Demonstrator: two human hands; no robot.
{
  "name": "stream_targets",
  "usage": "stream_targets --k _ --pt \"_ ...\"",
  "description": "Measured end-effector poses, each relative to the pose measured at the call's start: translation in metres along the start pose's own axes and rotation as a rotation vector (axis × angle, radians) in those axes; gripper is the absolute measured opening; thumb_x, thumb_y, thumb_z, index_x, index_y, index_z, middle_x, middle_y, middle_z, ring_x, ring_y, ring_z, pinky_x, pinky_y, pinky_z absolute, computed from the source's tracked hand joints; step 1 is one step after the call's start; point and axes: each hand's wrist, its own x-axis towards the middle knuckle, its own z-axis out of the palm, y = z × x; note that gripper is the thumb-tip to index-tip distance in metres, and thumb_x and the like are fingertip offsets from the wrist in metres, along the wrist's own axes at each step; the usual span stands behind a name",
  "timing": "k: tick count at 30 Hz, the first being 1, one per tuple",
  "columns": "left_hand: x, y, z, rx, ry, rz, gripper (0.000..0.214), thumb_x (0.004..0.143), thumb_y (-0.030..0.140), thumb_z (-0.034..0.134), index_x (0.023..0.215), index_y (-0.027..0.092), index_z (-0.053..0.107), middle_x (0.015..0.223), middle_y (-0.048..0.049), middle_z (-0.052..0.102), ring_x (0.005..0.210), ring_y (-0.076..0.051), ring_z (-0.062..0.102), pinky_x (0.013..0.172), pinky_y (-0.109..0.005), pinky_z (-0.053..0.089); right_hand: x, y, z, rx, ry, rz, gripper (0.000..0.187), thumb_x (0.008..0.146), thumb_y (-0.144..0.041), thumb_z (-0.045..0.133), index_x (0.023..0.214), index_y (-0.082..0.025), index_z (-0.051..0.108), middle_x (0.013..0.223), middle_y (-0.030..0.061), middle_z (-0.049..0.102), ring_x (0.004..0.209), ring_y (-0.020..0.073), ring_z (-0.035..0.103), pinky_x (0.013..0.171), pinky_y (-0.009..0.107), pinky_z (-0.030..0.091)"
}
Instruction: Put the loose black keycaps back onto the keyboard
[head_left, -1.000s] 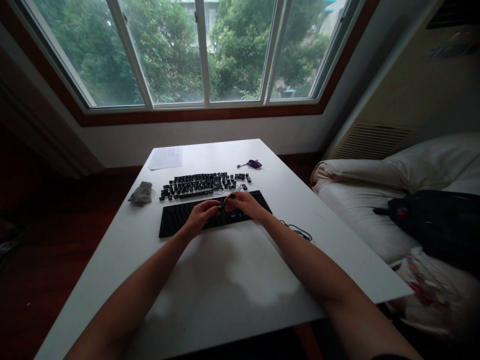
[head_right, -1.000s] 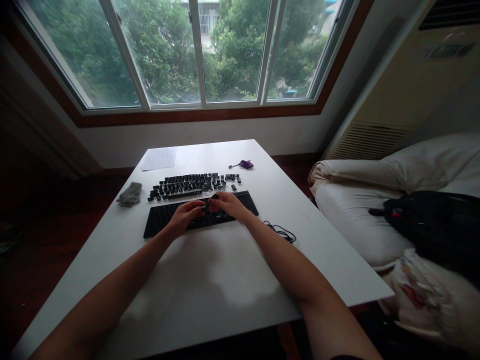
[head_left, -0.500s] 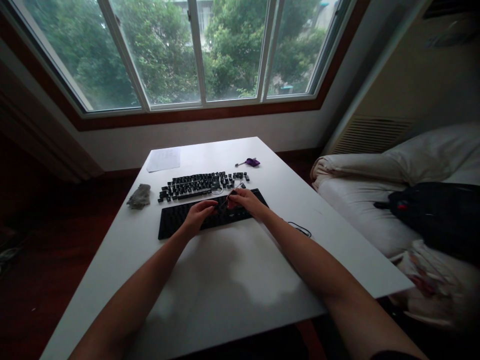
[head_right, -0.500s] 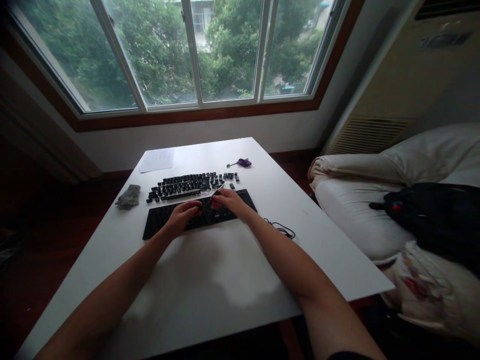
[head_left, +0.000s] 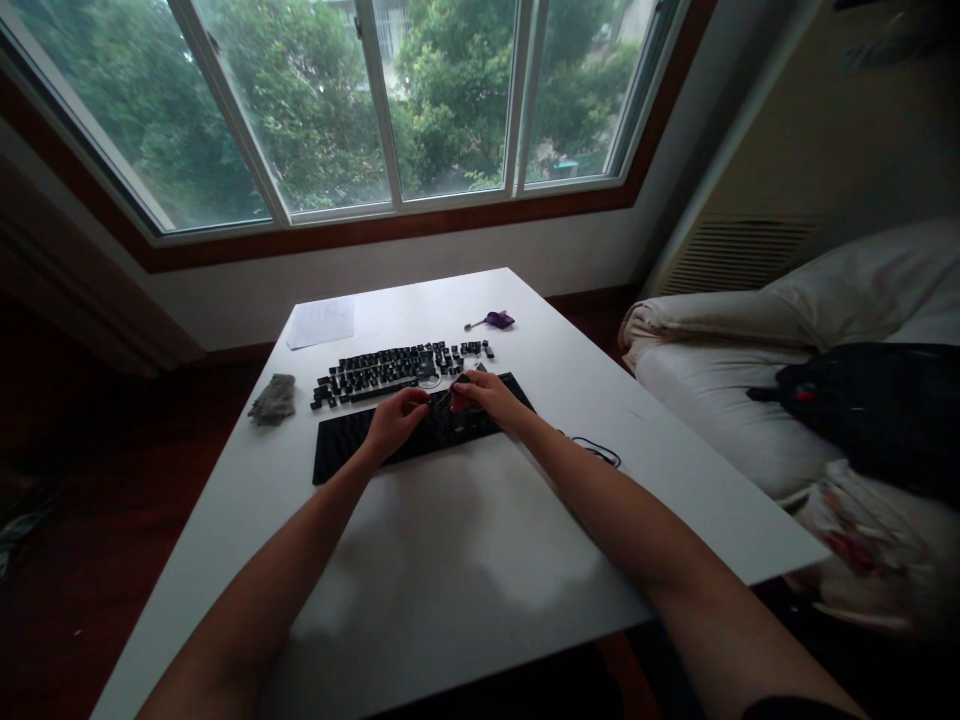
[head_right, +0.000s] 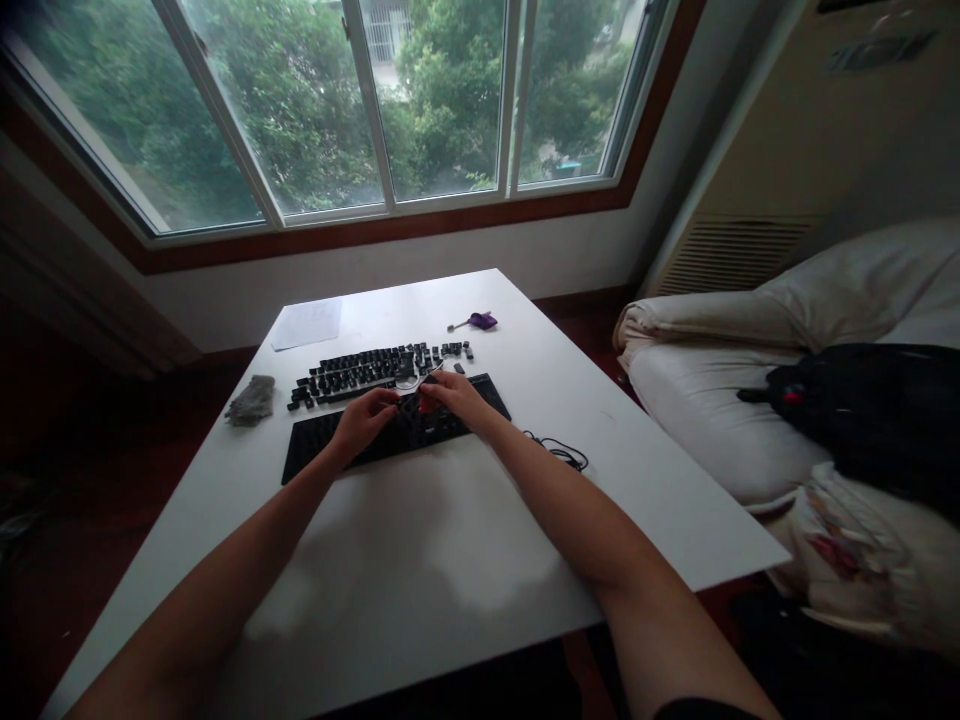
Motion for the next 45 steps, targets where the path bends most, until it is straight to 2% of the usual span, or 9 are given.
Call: stream_targets --k 3,6,10,14,20,28,38,45 --pt "0.024 -0.003 -0.005 0.381 0.030 0.103 0.028 0.085 0.023 0.065 0.111 0.024 0.072 0.104 -0.0037 0.075 0.094 -0.021 0.069 0.090 -0.035 0.051 0.002 0.001 -0.003 0.008 0.062 -0.003 0.034 0.078 -0.048 0.076 0.085 -0.016 0.067 0.071 0.0013 0.070 0.065 0.0147 0.067 0.068 0.028 0.056" --pt "0.049 -0.007 -0.008 0.655 0.030 0.169 0.025 0.085 0.020 0.063 0.107 0.024 0.074 0.109 -0.0052 0.074 0.105 -0.025 0.064 0.096 -0.039 0.048 0.003 -0.001 -0.006 0.035 0.131 0.001 0.034 0.076 -0.048 0.077 0.085 -0.017 0.066 0.069 0.0004 0.069 0.064 0.0150 0.067 0.067 0.028 0.056" --pt "0.075 -0.016 -0.006 0.798 0.005 0.207 0.024 0.085 0.020 0.062 0.104 0.024 0.075 0.107 -0.0059 0.073 0.103 -0.026 0.060 0.095 -0.041 0.046 0.004 0.000 -0.012 0.090 0.184 -0.008 0.033 0.075 -0.047 0.077 0.085 -0.018 0.066 0.070 0.0001 0.069 0.064 0.0149 0.067 0.066 0.028 0.055" --pt "0.088 -0.025 0.001 0.872 0.018 0.185 0.023 0.085 0.023 0.063 0.102 0.026 0.077 0.107 -0.0075 0.069 0.104 -0.027 0.056 0.093 -0.041 0.043 0.005 0.002 -0.017 0.111 0.208 -0.007 0.034 0.075 -0.048 0.077 0.084 -0.017 0.065 0.068 -0.0001 0.068 0.062 0.0142 0.065 0.063 0.027 0.054" --pt "0.091 -0.028 0.008 0.954 -0.029 0.144 0.021 0.084 0.027 0.063 0.101 0.028 0.076 0.104 -0.0086 0.066 0.103 -0.029 0.053 0.089 -0.043 0.039 0.006 0.004 -0.019 0.117 0.215 0.002 0.033 0.076 -0.046 0.077 0.085 -0.017 0.065 0.069 -0.0004 0.068 0.063 0.0142 0.066 0.064 0.027 0.054" --pt "0.090 -0.021 0.011 1.048 -0.013 0.072 0.017 0.083 0.027 0.062 0.097 0.025 0.072 0.105 -0.0089 0.067 0.107 -0.031 0.051 0.090 -0.044 0.037 0.007 0.006 -0.019 0.140 0.203 0.006 0.032 0.076 -0.045 0.077 0.085 -0.017 0.064 0.069 -0.0008 0.068 0.062 0.0142 0.066 0.064 0.027 0.054" --pt "0.086 -0.019 0.007 1.042 -0.016 0.032 0.019 0.083 0.031 0.064 0.101 0.025 0.068 0.110 -0.0083 0.066 0.109 -0.031 0.051 0.092 -0.043 0.037 0.006 0.006 -0.018 0.127 0.190 0.019 0.033 0.075 -0.047 0.077 0.084 -0.018 0.063 0.069 -0.0005 0.068 0.063 0.0140 0.065 0.064 0.027 0.053" --pt "0.074 -0.006 0.009 0.977 0.025 0.080 0.018 0.085 0.032 0.064 0.102 0.026 0.069 0.109 -0.0080 0.066 0.109 -0.030 0.052 0.092 -0.043 0.038 0.005 -0.005 -0.017 0.032 0.192 0.023 0.044 0.080 -0.061 0.068 0.089 -0.018 0.066 0.070 0.0003 0.067 0.063 0.0141 0.063 0.063 0.027 0.051"
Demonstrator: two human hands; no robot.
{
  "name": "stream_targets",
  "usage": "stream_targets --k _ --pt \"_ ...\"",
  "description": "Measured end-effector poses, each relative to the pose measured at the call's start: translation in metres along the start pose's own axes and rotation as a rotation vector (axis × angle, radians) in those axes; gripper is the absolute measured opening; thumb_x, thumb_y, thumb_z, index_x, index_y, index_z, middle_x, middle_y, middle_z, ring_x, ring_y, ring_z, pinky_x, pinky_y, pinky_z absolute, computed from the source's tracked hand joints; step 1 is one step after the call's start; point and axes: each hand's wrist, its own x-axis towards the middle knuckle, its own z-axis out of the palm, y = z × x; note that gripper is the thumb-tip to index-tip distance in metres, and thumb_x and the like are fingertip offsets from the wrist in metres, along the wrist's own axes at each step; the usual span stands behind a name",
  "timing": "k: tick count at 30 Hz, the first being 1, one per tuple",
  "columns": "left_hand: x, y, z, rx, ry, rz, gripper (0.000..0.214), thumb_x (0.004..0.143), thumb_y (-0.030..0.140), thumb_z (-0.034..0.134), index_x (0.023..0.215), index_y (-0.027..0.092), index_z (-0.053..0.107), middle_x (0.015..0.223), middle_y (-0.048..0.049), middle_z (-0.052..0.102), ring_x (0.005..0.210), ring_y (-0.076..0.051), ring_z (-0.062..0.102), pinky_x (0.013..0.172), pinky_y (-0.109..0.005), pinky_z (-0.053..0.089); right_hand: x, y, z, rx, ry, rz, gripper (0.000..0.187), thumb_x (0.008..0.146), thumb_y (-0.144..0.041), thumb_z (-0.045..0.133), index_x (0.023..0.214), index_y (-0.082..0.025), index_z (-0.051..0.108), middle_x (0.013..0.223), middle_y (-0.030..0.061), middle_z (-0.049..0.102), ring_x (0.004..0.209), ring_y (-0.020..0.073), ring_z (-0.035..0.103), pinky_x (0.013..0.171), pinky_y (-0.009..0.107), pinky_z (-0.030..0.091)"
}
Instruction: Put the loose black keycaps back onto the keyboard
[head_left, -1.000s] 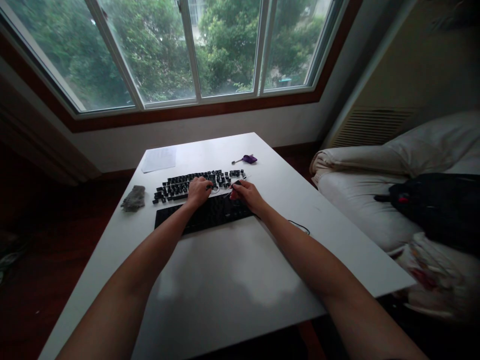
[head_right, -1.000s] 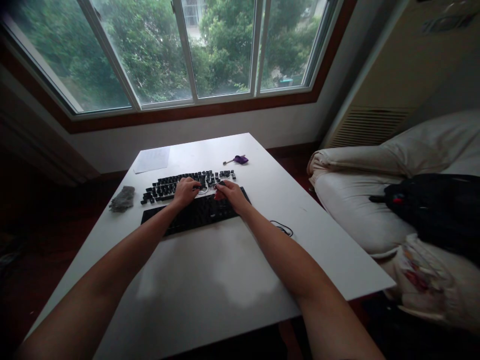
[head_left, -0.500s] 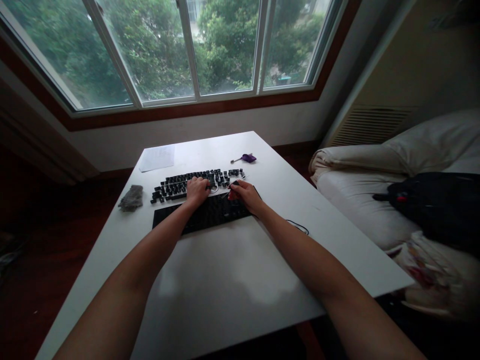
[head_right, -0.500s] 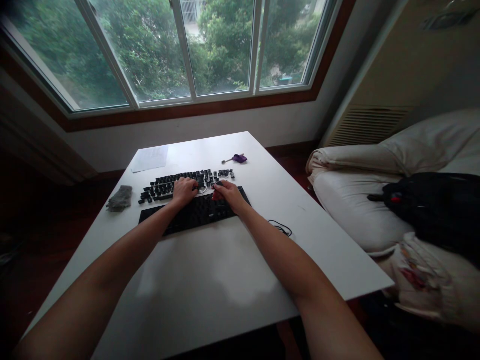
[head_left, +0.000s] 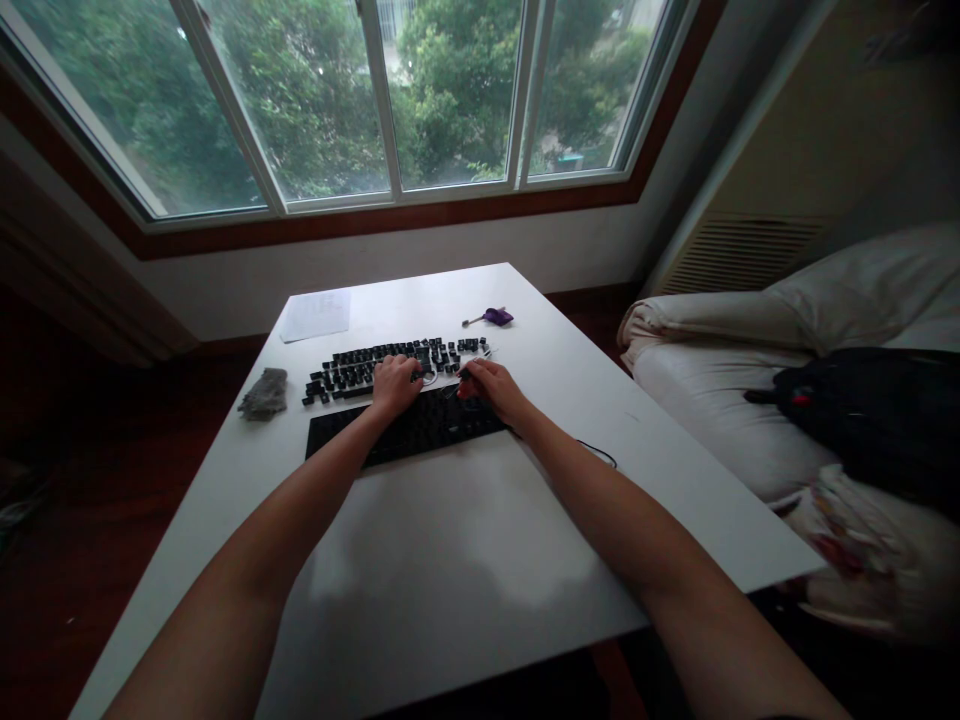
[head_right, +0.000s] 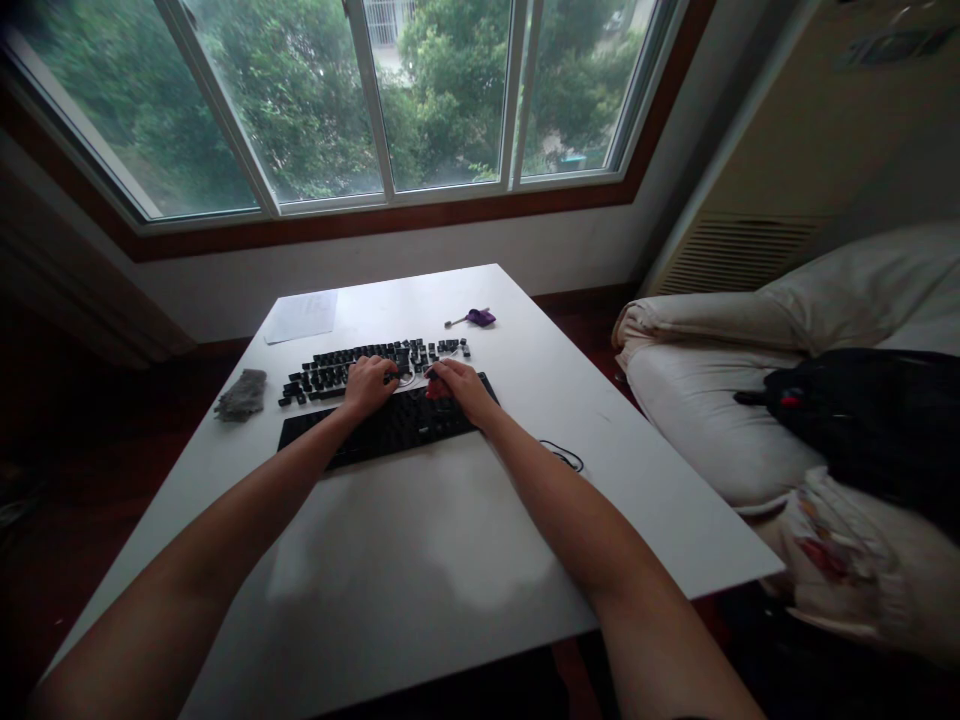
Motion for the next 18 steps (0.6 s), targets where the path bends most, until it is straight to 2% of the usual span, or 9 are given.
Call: stream_targets --k 4,6,8,13,18 --pt "-0.026 0.014 -0.007 -0.082 0.026 0.069 0.017 0.091 0.031 0.059 0.102 0.026 0.069 0.109 -0.0074 0.066 0.110 -0.028 0.053 0.093 -0.043 0.040 -0.001 -0.014 -0.001 -0.334 -0.151 -0.058 0.041 0.083 -0.059 0.065 0.084 -0.018 0.064 0.057 -0.0041 0.057 0.052 0.0110 0.051 0.053 0.024 0.041" --pt "-0.043 0.020 -0.009 -0.137 0.003 0.152 0.017 0.091 0.032 0.058 0.103 0.025 0.069 0.109 -0.0072 0.066 0.109 -0.028 0.054 0.094 -0.044 0.041 -0.002 -0.019 -0.003 -0.497 -0.217 -0.111 0.035 0.084 -0.054 0.067 0.086 -0.019 0.064 0.053 -0.0065 0.051 0.049 0.0103 0.046 0.051 0.024 0.035" --pt "-0.059 0.023 -0.012 -0.195 -0.052 0.238 0.017 0.090 0.031 0.060 0.103 0.025 0.069 0.110 -0.0066 0.065 0.108 -0.027 0.055 0.095 -0.044 0.043 -0.002 -0.023 -0.003 -0.601 -0.243 -0.162 0.030 0.084 -0.048 0.067 0.090 -0.019 0.065 0.054 -0.0070 0.050 0.050 0.0104 0.046 0.051 0.024 0.034" --pt "-0.087 0.020 -0.015 -0.265 -0.103 0.347 0.028 0.087 0.036 0.066 0.114 0.026 0.068 0.122 -0.0078 0.061 0.115 -0.028 0.054 0.102 -0.046 0.044 -0.005 -0.025 -0.003 -0.685 -0.342 -0.135 0.025 0.088 -0.043 0.063 0.089 -0.019 0.065 0.059 -0.0041 0.058 0.052 0.0117 0.053 0.052 0.024 0.038" --pt "-0.096 0.014 -0.017 -0.252 -0.094 0.413 0.041 0.085 0.041 0.070 0.123 0.026 0.064 0.133 -0.0090 0.058 0.122 -0.030 0.051 0.106 -0.048 0.042 -0.007 -0.025 -0.001 -0.739 -0.355 -0.116 0.025 0.087 -0.044 0.063 0.084 -0.019 0.063 0.059 -0.0028 0.061 0.051 0.0123 0.055 0.052 0.024 0.040"
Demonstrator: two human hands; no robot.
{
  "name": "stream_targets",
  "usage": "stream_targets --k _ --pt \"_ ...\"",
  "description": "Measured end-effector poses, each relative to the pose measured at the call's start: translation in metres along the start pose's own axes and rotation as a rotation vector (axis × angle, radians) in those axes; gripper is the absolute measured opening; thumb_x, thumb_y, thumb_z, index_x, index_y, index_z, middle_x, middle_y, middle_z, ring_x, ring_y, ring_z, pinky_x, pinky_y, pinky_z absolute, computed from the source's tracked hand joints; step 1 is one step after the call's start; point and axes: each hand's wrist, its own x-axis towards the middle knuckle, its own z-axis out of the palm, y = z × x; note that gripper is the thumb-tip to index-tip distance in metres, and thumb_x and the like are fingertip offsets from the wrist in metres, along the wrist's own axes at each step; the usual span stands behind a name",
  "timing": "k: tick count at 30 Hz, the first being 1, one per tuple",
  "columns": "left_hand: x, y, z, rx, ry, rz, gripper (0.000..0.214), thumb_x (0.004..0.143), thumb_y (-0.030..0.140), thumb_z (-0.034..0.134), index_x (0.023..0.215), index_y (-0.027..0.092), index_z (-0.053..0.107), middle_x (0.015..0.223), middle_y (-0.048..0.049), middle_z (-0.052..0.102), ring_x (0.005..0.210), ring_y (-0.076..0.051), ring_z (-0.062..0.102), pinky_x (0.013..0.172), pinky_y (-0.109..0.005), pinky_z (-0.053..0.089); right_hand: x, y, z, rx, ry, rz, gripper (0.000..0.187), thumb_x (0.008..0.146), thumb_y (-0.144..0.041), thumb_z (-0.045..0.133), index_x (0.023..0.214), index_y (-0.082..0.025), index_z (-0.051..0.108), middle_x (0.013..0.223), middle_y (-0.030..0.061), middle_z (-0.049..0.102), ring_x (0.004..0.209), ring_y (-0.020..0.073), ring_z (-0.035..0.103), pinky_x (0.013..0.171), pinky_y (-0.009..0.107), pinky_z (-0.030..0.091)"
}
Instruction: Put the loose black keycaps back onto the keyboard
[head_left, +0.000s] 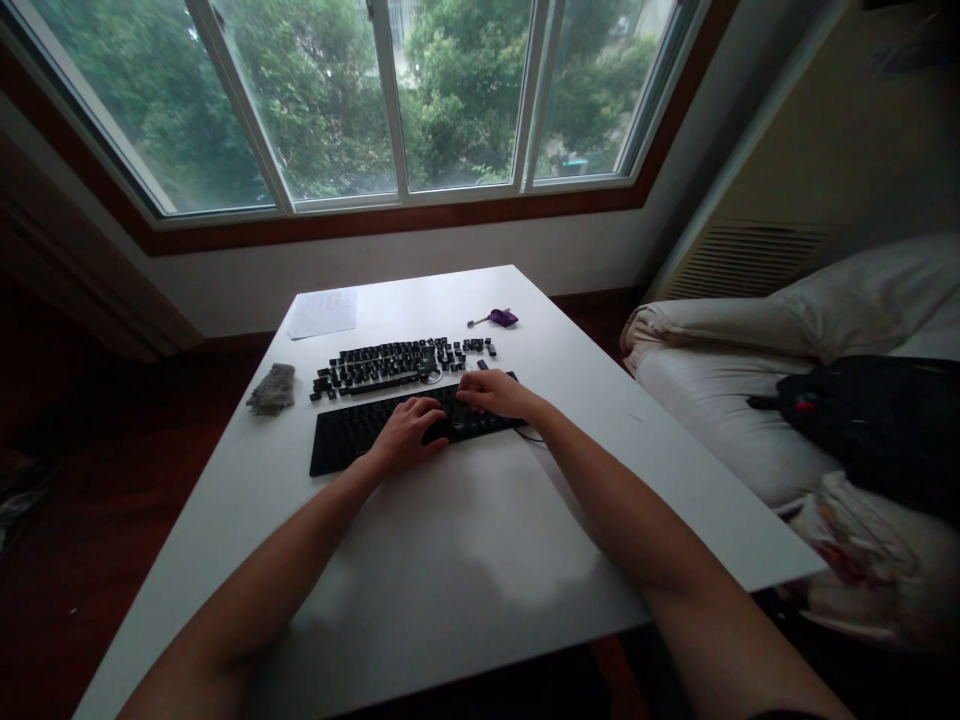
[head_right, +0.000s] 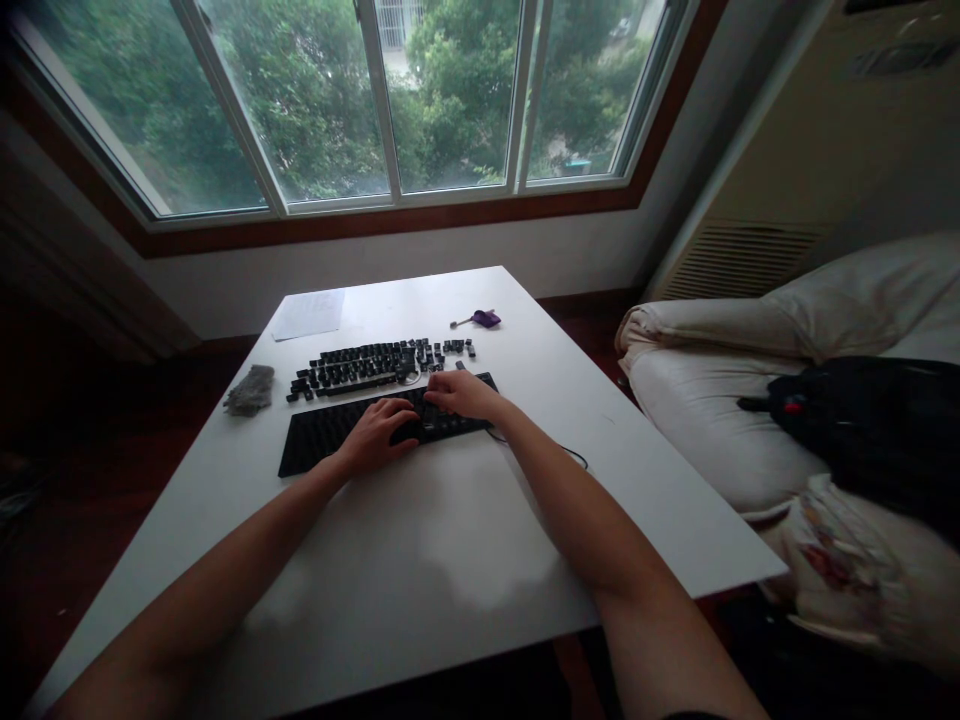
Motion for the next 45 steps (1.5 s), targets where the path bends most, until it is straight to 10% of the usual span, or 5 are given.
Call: stream_targets --k 12,26,38,45 --pt "-0.008 -0.006 -0.006 -0.007 -0.013 0.002 0.040 0.085 0.041 0.070 0.122 0.028 0.065 0.133 -0.0090 0.058 0.123 -0.030 0.050 0.107 -0.049 0.041 -0.008 -0.028 0.010 -0.168 -0.233 -0.066 0.015 0.087 -0.034 0.062 0.087 -0.020 0.067 0.067 -0.0018 0.066 0.058 0.0127 0.057 0.057 0.023 0.036" --pt "-0.013 -0.007 -0.005 -0.009 0.009 -0.003 0.040 0.084 0.042 0.071 0.121 0.027 0.066 0.132 -0.0090 0.059 0.121 -0.029 0.051 0.107 -0.048 0.042 -0.012 -0.063 0.023 -0.676 -0.148 -0.172 0.009 0.083 -0.025 0.067 0.088 -0.024 0.074 0.076 0.0043 0.073 0.064 0.0173 0.058 0.059 0.029 0.025" --pt "-0.014 -0.005 -0.009 -0.025 0.021 -0.005 0.040 0.084 0.040 0.071 0.122 0.028 0.066 0.132 -0.0088 0.059 0.122 -0.029 0.052 0.107 -0.049 0.043 -0.009 -0.046 0.009 -0.522 -0.119 -0.121 0.011 0.082 -0.030 0.066 0.077 -0.021 0.067 0.064 0.0004 0.067 0.055 0.0128 0.051 0.056 0.026 0.027" --pt "-0.016 -0.004 -0.009 0.000 0.015 0.007 0.039 0.087 0.042 0.068 0.123 0.027 0.065 0.134 -0.0091 0.058 0.123 -0.030 0.051 0.108 -0.049 0.042 -0.001 -0.002 0.002 0.193 -0.058 0.099 0.021 0.080 -0.041 0.064 0.080 -0.021 0.057 0.055 -0.0032 0.063 0.049 0.0142 0.059 0.051 0.024 0.043"
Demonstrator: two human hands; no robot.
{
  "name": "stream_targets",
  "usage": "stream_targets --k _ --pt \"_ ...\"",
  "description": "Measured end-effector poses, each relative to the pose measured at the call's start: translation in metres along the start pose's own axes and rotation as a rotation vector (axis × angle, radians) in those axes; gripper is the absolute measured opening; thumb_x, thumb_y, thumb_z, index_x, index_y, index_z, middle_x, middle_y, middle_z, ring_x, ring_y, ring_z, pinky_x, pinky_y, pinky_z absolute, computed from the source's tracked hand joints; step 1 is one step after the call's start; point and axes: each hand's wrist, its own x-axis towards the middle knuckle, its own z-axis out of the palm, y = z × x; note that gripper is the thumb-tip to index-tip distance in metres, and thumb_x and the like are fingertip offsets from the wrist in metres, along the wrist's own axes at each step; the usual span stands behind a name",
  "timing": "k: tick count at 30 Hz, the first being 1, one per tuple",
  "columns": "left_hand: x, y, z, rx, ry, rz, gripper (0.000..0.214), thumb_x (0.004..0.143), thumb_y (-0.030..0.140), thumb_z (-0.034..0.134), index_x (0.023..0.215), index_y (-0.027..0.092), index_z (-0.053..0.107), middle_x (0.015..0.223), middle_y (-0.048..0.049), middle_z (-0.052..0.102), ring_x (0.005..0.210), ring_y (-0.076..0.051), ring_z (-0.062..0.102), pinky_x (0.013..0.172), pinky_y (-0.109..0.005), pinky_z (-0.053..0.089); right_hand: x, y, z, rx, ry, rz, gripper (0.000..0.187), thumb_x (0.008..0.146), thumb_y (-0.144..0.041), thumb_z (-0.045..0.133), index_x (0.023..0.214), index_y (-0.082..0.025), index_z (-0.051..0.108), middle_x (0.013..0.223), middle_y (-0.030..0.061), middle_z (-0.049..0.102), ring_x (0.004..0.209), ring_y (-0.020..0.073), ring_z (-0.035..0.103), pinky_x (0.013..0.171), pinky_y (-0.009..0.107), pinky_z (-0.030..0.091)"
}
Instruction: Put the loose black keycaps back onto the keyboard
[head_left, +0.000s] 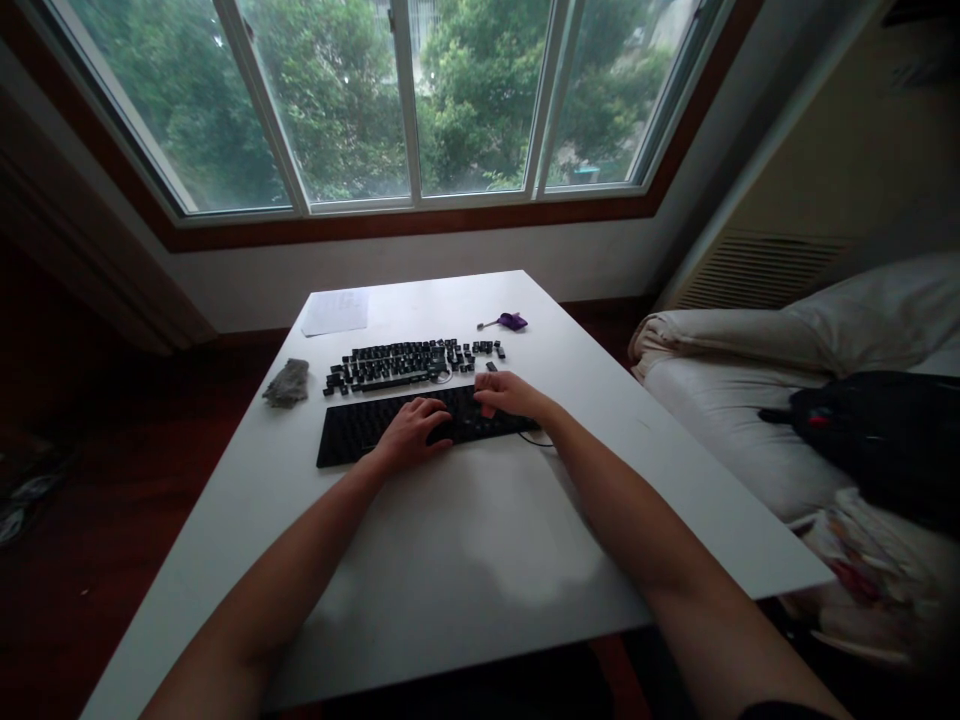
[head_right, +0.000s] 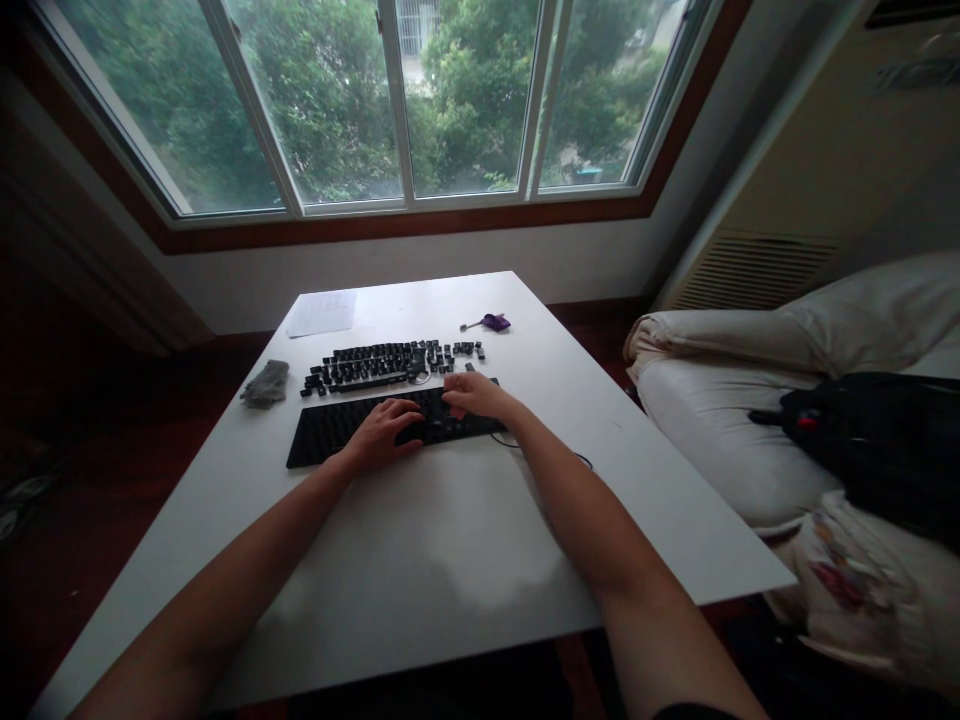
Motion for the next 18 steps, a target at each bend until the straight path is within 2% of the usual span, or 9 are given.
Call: stream_targets --k 3,7,12,18 --pt "-0.002 0.000 0.000 -0.003 -0.004 -0.008 0.039 0.087 0.041 0.069 0.123 0.027 0.065 0.134 -0.0089 0.058 0.124 -0.029 0.051 0.108 -0.049 0.042 0.002 0.015 -0.013 0.132 0.120 0.022 0.028 0.076 -0.043 0.069 0.080 -0.020 0.053 0.052 -0.0039 0.063 0.046 0.0132 0.059 0.050 0.023 0.044" --pt "-0.002 0.002 0.001 -0.036 0.017 -0.049 0.037 0.086 0.042 0.070 0.119 0.027 0.067 0.132 -0.0085 0.060 0.123 -0.029 0.052 0.107 -0.048 0.042 0.001 0.018 -0.017 0.155 0.105 0.008 0.032 0.076 -0.045 0.071 0.082 -0.019 0.054 0.058 -0.0008 0.068 0.051 0.0150 0.064 0.052 0.025 0.048" --pt "0.001 0.009 0.003 -0.230 0.181 -0.137 0.029 0.091 0.035 0.064 0.118 0.025 0.066 0.121 -0.0076 0.066 0.117 -0.026 0.058 0.104 -0.044 0.044 0.002 0.000 0.001 0.144 0.074 -0.084 0.032 0.079 -0.048 0.072 0.084 -0.019 0.059 0.064 0.0008 0.071 0.055 0.0157 0.067 0.058 0.028 0.053" --pt "0.004 0.015 0.004 -0.483 0.345 -0.212 0.022 0.092 0.033 0.062 0.109 0.021 0.068 0.105 -0.0056 0.070 0.094 -0.019 0.063 0.086 -0.032 0.049 0.001 -0.018 0.020 0.220 0.108 -0.147 0.037 0.077 -0.051 0.076 0.085 -0.017 0.063 0.065 0.0012 0.071 0.058 0.0155 0.068 0.061 0.029 0.057"
